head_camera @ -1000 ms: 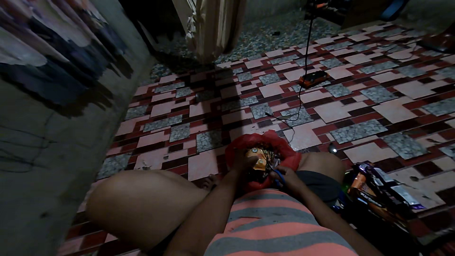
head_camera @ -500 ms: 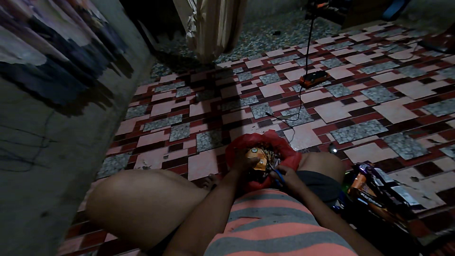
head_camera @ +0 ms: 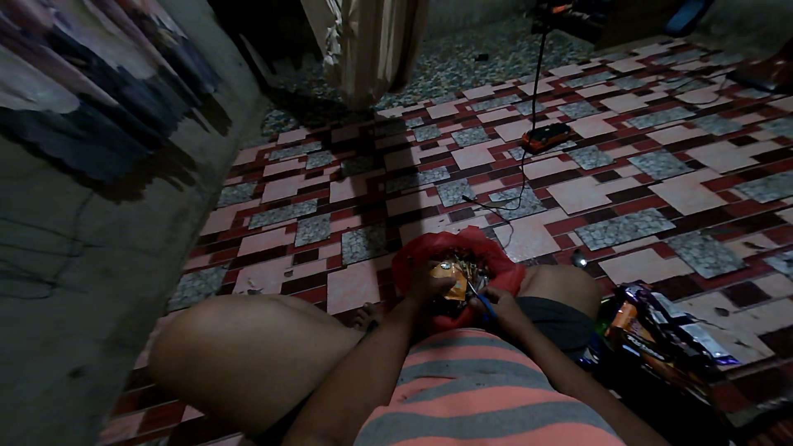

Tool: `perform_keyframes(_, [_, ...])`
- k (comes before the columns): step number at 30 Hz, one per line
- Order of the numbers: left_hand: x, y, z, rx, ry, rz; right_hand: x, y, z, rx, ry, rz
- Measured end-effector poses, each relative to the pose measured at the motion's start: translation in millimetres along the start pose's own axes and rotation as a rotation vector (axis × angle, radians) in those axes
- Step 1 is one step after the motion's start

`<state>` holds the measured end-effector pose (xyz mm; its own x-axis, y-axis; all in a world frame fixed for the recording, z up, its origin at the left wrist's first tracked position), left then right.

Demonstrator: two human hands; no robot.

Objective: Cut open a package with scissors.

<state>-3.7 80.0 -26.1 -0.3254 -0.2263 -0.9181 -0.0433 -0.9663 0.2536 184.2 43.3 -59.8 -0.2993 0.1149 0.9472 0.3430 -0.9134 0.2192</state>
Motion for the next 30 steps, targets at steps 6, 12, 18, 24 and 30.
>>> perform_keyframes(6, [4.9, 0.3, -2.0, -0.002, 0.051, 0.035, -1.8, -1.8, 1.7, -0.047, 0.013, 0.04])
perform_keyframes(12, [-1.4, 6.1, -0.1, -0.043, 0.094, 0.042, -3.7, -1.8, -2.1, 0.041, -0.025, -0.056])
perform_keyframes(18, [0.0, 4.0, 3.2, -0.066, 0.079, 0.032, -3.5, -1.0, -5.4, 0.092, -0.011, -0.022])
perform_keyframes(24, [-0.6, 4.2, 2.6, -0.067, 0.099, 0.023, -2.8, -0.3, -5.0, 0.08, -0.006, -0.014])
perform_keyframes(30, [2.9, 3.0, 3.6, -0.072, 0.113, 0.038, -2.4, 0.2, -0.8, -0.002, -0.002, 0.03])
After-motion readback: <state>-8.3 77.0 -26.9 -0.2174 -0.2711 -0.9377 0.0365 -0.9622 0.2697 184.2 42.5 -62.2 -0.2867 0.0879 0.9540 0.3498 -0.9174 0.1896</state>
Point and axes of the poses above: each hand's wrist, its own y-axis away from the middle knuckle, its own z-axis out of the back of the hand, x = y × z, the point moved 8 cm from there along -y, towards the middle knuckle, and after that the axes turned 10 degrees about y, right-handed, at the moved point
